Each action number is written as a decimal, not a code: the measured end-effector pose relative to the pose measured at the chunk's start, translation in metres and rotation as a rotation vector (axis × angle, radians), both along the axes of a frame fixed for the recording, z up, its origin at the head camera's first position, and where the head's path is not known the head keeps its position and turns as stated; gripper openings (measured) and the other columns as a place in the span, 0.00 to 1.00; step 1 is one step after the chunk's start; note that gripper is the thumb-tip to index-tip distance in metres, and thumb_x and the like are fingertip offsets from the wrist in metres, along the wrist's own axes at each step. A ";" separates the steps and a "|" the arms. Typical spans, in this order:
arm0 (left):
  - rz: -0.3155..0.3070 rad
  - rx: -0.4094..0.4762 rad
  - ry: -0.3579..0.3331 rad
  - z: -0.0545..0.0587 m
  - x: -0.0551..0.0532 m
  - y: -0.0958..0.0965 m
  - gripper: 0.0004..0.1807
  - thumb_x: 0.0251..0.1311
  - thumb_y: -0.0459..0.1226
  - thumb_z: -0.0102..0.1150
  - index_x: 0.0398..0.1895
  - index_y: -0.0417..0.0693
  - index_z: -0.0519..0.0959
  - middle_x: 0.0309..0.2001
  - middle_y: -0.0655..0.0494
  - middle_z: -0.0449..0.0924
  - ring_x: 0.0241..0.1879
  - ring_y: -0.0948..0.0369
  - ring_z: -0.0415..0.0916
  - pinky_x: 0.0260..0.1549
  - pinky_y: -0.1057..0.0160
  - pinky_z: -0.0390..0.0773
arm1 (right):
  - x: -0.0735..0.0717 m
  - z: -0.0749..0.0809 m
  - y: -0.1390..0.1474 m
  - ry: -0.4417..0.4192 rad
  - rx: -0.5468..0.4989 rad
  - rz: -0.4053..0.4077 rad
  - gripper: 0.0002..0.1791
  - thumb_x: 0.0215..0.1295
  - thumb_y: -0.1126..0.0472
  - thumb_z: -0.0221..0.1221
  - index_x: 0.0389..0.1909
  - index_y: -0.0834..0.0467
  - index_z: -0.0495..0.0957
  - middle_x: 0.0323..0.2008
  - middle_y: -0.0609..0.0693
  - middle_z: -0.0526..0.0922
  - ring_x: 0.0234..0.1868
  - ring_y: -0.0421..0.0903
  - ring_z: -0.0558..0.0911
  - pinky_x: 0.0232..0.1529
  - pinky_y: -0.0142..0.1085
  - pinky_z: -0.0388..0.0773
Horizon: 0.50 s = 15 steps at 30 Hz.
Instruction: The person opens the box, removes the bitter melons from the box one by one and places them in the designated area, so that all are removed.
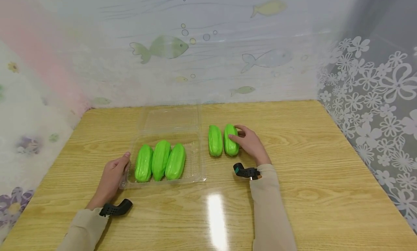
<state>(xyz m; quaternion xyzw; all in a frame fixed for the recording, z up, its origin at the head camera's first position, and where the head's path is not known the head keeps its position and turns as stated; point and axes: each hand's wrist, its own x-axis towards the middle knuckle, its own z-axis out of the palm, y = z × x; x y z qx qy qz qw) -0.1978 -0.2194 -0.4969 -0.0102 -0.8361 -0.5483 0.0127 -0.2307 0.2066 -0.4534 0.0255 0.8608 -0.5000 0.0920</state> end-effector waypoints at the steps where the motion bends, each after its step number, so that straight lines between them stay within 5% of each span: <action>1: -0.001 -0.001 -0.001 0.000 0.000 0.000 0.33 0.61 0.60 0.37 0.12 0.42 0.61 0.11 0.53 0.54 0.11 0.59 0.52 0.12 0.62 0.59 | 0.000 0.000 0.000 -0.001 0.010 -0.003 0.38 0.57 0.40 0.55 0.65 0.49 0.55 0.61 0.60 0.60 0.52 0.53 0.69 0.47 0.45 0.66; 15: -0.013 -0.014 0.006 0.002 0.000 0.001 0.33 0.61 0.60 0.37 0.12 0.41 0.61 0.11 0.54 0.54 0.11 0.59 0.53 0.11 0.62 0.59 | 0.000 -0.001 -0.001 -0.018 0.029 -0.004 0.36 0.57 0.37 0.52 0.64 0.47 0.57 0.57 0.57 0.65 0.45 0.52 0.70 0.40 0.42 0.69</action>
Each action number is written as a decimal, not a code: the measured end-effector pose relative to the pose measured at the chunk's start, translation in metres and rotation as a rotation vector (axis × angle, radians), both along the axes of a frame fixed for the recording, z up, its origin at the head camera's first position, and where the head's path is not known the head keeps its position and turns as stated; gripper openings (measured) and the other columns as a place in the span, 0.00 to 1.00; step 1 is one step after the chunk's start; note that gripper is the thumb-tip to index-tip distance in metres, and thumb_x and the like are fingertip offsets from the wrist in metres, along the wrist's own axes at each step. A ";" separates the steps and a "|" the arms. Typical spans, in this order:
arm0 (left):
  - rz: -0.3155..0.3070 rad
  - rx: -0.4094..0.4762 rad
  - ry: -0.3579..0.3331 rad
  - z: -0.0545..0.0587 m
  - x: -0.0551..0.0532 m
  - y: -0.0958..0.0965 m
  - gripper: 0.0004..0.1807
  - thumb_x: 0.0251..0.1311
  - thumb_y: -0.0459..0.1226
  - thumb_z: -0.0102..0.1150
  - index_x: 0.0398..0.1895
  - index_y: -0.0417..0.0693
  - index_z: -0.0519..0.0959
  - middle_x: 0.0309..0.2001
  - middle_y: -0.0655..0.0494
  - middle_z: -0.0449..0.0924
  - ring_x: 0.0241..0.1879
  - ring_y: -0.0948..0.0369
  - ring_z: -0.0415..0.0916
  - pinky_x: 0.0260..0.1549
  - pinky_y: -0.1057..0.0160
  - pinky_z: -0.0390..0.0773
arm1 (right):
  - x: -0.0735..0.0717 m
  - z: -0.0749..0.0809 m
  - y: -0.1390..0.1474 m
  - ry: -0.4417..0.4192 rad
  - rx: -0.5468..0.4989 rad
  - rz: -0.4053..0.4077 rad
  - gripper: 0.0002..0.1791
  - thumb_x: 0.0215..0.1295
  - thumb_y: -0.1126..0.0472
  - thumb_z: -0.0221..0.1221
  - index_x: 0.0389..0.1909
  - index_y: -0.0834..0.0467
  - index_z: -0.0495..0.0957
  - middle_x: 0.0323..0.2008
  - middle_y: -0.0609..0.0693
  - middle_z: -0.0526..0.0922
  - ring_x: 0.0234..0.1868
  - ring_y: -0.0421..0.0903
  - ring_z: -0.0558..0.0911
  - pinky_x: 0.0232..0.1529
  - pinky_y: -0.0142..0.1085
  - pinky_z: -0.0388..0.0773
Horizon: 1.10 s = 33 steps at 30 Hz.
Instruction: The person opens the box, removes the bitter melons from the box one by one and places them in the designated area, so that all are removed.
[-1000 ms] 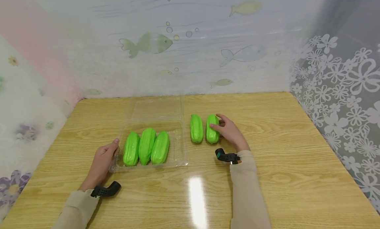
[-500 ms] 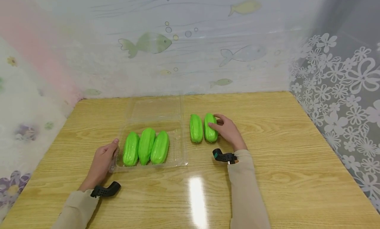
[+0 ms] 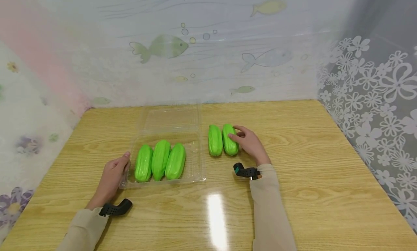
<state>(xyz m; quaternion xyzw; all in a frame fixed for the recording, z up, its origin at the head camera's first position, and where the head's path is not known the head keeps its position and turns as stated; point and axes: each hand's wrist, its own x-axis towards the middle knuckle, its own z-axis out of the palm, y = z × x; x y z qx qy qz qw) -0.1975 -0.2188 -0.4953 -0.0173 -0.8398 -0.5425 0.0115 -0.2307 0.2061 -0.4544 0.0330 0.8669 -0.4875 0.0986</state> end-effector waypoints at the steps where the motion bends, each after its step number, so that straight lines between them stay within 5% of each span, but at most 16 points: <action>1: -0.002 -0.003 0.002 0.000 0.000 0.000 0.33 0.61 0.59 0.37 0.12 0.41 0.61 0.11 0.54 0.54 0.11 0.59 0.53 0.11 0.62 0.59 | 0.000 0.000 0.000 -0.001 0.002 0.002 0.37 0.57 0.37 0.52 0.64 0.47 0.57 0.57 0.57 0.65 0.44 0.52 0.71 0.41 0.42 0.69; 9: -0.010 -0.013 0.007 0.000 0.000 0.000 0.33 0.62 0.59 0.37 0.12 0.41 0.61 0.11 0.54 0.54 0.11 0.59 0.53 0.11 0.62 0.58 | 0.001 0.002 0.000 0.003 0.066 0.038 0.39 0.56 0.33 0.50 0.65 0.48 0.57 0.57 0.56 0.65 0.56 0.54 0.66 0.50 0.49 0.63; 20: 0.014 -0.008 -0.011 -0.001 0.000 -0.001 0.33 0.61 0.60 0.36 0.12 0.42 0.61 0.11 0.54 0.55 0.11 0.59 0.53 0.12 0.62 0.59 | 0.003 0.003 0.002 0.011 0.078 0.042 0.39 0.57 0.34 0.49 0.65 0.51 0.55 0.57 0.57 0.65 0.57 0.56 0.64 0.53 0.52 0.60; 33: 0.016 -0.007 -0.013 -0.002 -0.001 -0.001 0.33 0.60 0.61 0.37 0.12 0.42 0.61 0.11 0.53 0.55 0.12 0.59 0.53 0.12 0.62 0.59 | 0.000 0.010 0.005 0.112 0.089 -0.061 0.33 0.62 0.38 0.47 0.64 0.50 0.58 0.58 0.54 0.65 0.59 0.54 0.64 0.53 0.51 0.59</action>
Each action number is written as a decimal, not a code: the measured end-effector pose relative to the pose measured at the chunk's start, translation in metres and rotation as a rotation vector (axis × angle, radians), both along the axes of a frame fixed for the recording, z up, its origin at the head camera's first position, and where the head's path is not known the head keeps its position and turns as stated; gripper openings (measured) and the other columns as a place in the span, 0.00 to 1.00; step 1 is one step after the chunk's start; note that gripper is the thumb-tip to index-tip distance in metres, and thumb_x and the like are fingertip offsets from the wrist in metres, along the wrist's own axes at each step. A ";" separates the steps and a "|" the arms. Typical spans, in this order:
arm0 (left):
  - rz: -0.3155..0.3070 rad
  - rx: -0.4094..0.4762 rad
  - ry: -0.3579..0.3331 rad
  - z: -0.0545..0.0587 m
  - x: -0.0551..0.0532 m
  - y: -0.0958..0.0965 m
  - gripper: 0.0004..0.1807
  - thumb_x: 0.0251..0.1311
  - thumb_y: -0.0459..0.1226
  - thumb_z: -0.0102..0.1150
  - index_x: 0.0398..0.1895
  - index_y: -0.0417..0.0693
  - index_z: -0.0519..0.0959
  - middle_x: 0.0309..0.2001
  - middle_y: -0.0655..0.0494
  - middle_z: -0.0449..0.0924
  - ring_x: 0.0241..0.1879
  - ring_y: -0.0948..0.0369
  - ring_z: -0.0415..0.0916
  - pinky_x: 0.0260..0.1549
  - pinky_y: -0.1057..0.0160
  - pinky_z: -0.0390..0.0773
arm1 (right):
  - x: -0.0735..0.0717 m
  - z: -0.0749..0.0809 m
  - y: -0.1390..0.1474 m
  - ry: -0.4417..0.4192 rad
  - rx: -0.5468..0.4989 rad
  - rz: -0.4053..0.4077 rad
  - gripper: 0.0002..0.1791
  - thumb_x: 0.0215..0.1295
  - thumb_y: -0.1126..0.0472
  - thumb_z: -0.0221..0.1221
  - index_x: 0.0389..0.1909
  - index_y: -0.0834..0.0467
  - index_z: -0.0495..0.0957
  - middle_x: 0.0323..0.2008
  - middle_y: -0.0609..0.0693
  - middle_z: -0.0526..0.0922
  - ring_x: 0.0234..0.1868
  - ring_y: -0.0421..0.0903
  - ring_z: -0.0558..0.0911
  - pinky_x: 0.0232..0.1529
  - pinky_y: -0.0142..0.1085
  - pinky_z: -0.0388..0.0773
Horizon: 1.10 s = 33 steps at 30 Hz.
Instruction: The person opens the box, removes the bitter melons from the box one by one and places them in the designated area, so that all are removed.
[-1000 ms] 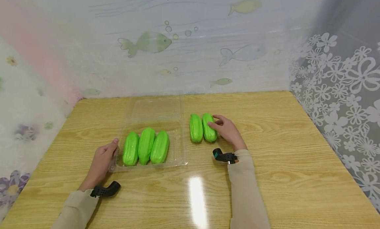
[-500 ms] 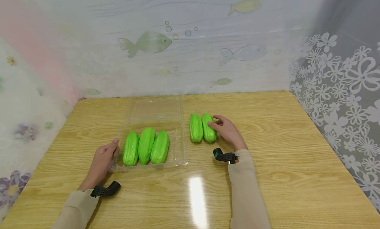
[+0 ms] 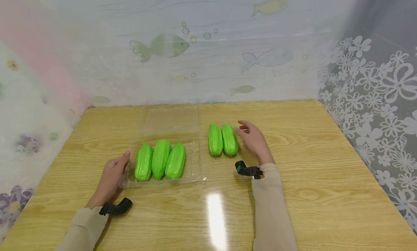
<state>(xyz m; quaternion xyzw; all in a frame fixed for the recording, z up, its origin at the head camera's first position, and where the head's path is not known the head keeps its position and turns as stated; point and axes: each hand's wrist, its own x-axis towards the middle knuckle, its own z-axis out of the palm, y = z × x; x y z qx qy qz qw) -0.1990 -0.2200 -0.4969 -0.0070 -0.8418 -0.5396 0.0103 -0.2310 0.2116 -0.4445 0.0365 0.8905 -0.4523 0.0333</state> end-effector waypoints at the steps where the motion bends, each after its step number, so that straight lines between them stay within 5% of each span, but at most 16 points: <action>1: -0.001 0.000 0.002 0.000 0.000 0.000 0.33 0.60 0.61 0.37 0.12 0.42 0.61 0.11 0.53 0.55 0.12 0.59 0.53 0.12 0.62 0.59 | 0.000 0.002 -0.001 0.014 -0.011 -0.007 0.32 0.62 0.39 0.47 0.63 0.50 0.59 0.58 0.54 0.65 0.59 0.53 0.64 0.53 0.51 0.60; 10: -0.008 0.001 0.013 -0.001 0.000 0.000 0.33 0.61 0.60 0.37 0.11 0.42 0.60 0.11 0.54 0.54 0.11 0.60 0.52 0.11 0.62 0.58 | 0.004 0.020 -0.016 0.114 -0.124 0.006 0.28 0.62 0.42 0.50 0.61 0.48 0.61 0.54 0.52 0.68 0.54 0.49 0.69 0.47 0.47 0.68; 18: 0.001 0.006 -0.002 0.002 0.001 0.001 0.33 0.60 0.60 0.37 0.12 0.41 0.61 0.11 0.53 0.55 0.12 0.60 0.53 0.12 0.62 0.58 | 0.008 0.038 -0.034 0.156 -0.181 0.102 0.28 0.63 0.45 0.51 0.63 0.48 0.60 0.53 0.54 0.70 0.49 0.51 0.73 0.42 0.47 0.71; 25: 0.005 0.017 0.000 0.000 0.001 0.001 0.33 0.60 0.60 0.37 0.12 0.42 0.61 0.11 0.54 0.54 0.11 0.59 0.52 0.12 0.62 0.58 | 0.030 0.074 -0.067 0.131 -0.169 0.197 0.24 0.66 0.55 0.50 0.62 0.55 0.60 0.51 0.57 0.70 0.48 0.54 0.73 0.42 0.51 0.70; 33: 0.005 0.014 0.011 0.000 0.000 0.001 0.33 0.60 0.60 0.37 0.12 0.42 0.61 0.11 0.53 0.54 0.12 0.59 0.52 0.12 0.62 0.58 | 0.023 0.061 -0.080 0.118 -0.121 0.286 0.25 0.64 0.49 0.51 0.61 0.49 0.61 0.50 0.51 0.71 0.46 0.46 0.74 0.40 0.46 0.73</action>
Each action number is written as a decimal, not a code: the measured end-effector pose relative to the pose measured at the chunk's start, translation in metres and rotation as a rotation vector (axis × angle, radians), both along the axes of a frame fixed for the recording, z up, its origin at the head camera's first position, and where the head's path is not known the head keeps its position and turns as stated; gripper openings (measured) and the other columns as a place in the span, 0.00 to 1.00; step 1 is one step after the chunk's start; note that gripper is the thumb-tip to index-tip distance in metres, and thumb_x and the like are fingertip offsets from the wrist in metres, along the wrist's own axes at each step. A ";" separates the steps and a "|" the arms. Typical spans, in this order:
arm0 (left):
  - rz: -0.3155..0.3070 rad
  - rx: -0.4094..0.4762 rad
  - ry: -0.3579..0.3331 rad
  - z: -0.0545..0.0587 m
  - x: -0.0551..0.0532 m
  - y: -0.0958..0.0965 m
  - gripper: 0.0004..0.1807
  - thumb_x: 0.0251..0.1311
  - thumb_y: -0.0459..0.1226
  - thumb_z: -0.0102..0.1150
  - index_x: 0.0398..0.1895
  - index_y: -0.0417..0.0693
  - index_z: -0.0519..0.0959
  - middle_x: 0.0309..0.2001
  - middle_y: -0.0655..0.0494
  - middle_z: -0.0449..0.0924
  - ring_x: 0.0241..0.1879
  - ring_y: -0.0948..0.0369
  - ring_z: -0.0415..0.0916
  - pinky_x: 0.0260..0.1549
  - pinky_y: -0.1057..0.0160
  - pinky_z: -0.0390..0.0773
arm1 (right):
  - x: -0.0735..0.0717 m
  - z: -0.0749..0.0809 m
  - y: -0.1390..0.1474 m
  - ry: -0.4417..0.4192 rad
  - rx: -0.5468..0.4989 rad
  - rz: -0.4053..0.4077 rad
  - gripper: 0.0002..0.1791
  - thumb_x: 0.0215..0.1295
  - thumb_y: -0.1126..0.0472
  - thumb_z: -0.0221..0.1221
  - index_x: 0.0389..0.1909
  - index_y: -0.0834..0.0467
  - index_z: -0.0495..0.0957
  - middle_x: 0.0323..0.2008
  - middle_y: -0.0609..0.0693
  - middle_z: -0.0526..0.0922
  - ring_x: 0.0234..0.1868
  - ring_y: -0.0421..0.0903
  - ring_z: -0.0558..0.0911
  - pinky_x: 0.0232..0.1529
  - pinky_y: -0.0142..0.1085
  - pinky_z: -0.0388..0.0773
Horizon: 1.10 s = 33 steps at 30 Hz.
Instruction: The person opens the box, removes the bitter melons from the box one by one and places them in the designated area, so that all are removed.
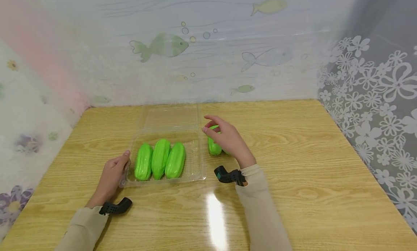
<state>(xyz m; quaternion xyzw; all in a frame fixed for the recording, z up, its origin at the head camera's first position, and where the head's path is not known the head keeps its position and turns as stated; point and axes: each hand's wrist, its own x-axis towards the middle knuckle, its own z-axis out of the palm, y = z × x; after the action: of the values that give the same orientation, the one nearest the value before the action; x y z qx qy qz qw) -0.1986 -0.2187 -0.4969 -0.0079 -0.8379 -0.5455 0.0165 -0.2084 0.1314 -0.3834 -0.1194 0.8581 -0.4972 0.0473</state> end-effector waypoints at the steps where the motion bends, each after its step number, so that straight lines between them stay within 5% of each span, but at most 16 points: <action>1: 0.001 -0.002 0.001 0.000 0.000 0.000 0.33 0.60 0.60 0.37 0.12 0.42 0.61 0.11 0.53 0.54 0.12 0.60 0.52 0.12 0.62 0.58 | -0.002 -0.003 -0.001 0.000 0.016 0.008 0.26 0.63 0.47 0.51 0.61 0.47 0.61 0.50 0.49 0.71 0.46 0.45 0.74 0.39 0.44 0.73; 14: -0.010 0.010 -0.004 -0.002 -0.001 -0.001 0.33 0.61 0.60 0.37 0.12 0.41 0.61 0.10 0.54 0.54 0.11 0.60 0.52 0.10 0.62 0.58 | -0.001 -0.020 -0.037 0.019 0.138 0.116 0.26 0.63 0.44 0.50 0.62 0.43 0.60 0.52 0.42 0.71 0.43 0.40 0.75 0.39 0.38 0.72; 24: -0.012 0.014 -0.001 -0.002 0.000 -0.002 0.33 0.61 0.60 0.38 0.11 0.41 0.60 0.10 0.54 0.54 0.10 0.60 0.51 0.10 0.62 0.58 | 0.005 -0.028 -0.062 0.039 0.222 0.188 0.28 0.63 0.47 0.52 0.63 0.51 0.60 0.55 0.51 0.69 0.42 0.42 0.76 0.39 0.36 0.72; 33: -0.015 0.014 0.005 0.001 0.002 -0.001 0.33 0.61 0.59 0.38 0.11 0.41 0.60 0.10 0.54 0.53 0.10 0.60 0.51 0.10 0.63 0.57 | 0.008 -0.035 -0.074 0.109 0.450 0.197 0.29 0.63 0.45 0.51 0.62 0.52 0.61 0.56 0.53 0.66 0.35 0.38 0.75 0.30 0.32 0.71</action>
<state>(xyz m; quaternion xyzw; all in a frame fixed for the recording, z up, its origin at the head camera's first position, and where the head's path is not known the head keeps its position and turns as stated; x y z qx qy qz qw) -0.1968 -0.2194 -0.4964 -0.0156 -0.8339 -0.5515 0.0144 -0.2007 0.0576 -0.4184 -0.2153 0.9327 -0.2797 0.0747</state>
